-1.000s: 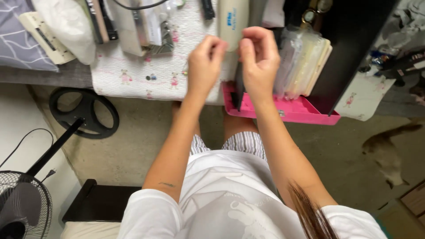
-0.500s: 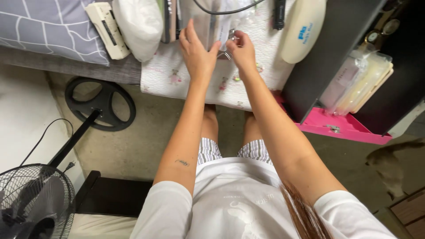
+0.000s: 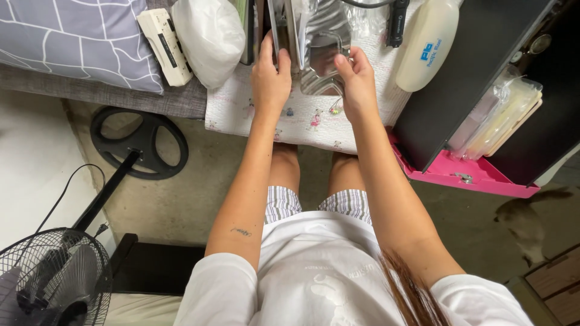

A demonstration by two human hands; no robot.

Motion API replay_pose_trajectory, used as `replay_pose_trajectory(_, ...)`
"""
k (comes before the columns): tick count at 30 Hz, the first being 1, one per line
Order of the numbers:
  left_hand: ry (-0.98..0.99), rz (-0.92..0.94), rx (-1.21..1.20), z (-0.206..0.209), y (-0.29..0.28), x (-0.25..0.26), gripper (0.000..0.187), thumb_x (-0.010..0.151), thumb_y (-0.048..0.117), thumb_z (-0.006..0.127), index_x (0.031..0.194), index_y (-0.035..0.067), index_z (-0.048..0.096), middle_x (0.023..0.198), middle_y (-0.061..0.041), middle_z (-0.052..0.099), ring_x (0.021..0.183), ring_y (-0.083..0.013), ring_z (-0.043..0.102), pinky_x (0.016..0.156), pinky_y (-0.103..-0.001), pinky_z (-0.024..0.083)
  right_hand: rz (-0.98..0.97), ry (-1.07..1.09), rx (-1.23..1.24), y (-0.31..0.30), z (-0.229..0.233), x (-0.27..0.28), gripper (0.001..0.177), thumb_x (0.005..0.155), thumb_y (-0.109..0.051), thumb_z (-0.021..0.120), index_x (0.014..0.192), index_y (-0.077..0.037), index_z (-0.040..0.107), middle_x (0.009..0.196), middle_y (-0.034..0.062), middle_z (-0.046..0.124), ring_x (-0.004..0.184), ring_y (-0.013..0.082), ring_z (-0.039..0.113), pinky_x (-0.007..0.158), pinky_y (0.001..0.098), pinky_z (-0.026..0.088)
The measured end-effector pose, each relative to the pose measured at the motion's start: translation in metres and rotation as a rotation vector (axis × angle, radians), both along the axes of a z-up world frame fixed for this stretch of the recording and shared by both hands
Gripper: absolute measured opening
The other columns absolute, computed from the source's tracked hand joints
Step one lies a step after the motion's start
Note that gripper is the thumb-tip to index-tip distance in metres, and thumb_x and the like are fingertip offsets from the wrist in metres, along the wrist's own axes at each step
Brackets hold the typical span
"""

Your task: Organizing various phone accessories, electronics, and personal items into a drawer.

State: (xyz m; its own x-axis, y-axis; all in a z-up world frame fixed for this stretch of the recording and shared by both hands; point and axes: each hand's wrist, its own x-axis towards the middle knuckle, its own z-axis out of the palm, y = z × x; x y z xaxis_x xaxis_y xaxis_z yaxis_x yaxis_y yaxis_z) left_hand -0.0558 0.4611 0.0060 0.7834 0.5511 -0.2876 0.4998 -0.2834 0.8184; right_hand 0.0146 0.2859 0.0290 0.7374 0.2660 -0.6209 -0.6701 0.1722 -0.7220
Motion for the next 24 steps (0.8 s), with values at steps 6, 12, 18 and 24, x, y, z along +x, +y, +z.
replay_pose_trajectory(6,0.243,0.034,0.023,0.001,-0.001,-0.002,0.042,0.1,0.015,0.05,0.141,0.011,0.049,0.093,-0.023,0.074,0.083,-0.0403,0.072,0.075,-0.053,0.053,0.048,0.125,-0.102,-0.031,0.002,-0.007,0.022,0.106,-0.017,0.059,0.125,-0.007,0.059,0.1,-0.003,0.067,0.082,0.0063,0.06,0.075,0.0235,0.05)
replay_pose_trajectory(12,0.183,0.014,-0.002,0.027,-0.004,0.001,0.038,0.093,0.009,0.053,0.131,0.009,0.05,0.097,-0.024,0.072,0.077,-0.0404,0.072,0.068,-0.053,0.053,-0.109,0.35,0.047,-0.052,-0.002,-0.007,0.034,0.105,-0.019,0.06,0.136,-0.006,0.056,0.103,-0.0019,0.067,0.083,0.0102,0.063,0.081,0.0274,0.054)
replay_pose_trajectory(18,0.032,-0.055,0.036,0.023,-0.023,0.0,0.031,0.092,0.007,0.056,0.123,0.007,0.057,0.105,-0.025,0.073,0.095,-0.0453,0.07,0.076,-0.054,0.053,-0.097,0.325,0.164,-0.047,0.014,-0.009,0.032,0.104,-0.017,0.06,0.133,-0.004,0.06,0.104,-0.0017,0.067,0.085,0.01,0.062,0.082,0.0266,0.054)
replay_pose_trajectory(24,0.15,0.156,-0.116,0.032,-0.026,-0.003,0.028,0.093,0.011,0.055,0.12,0.005,0.057,0.103,-0.021,0.075,0.095,-0.0394,0.072,0.078,-0.05,0.055,-0.098,-0.117,-0.181,-0.065,-0.015,-0.016,0.024,0.113,-0.019,0.061,0.131,-0.004,0.062,0.097,-0.0045,0.057,0.081,0.0046,0.048,0.073,0.0218,0.041)
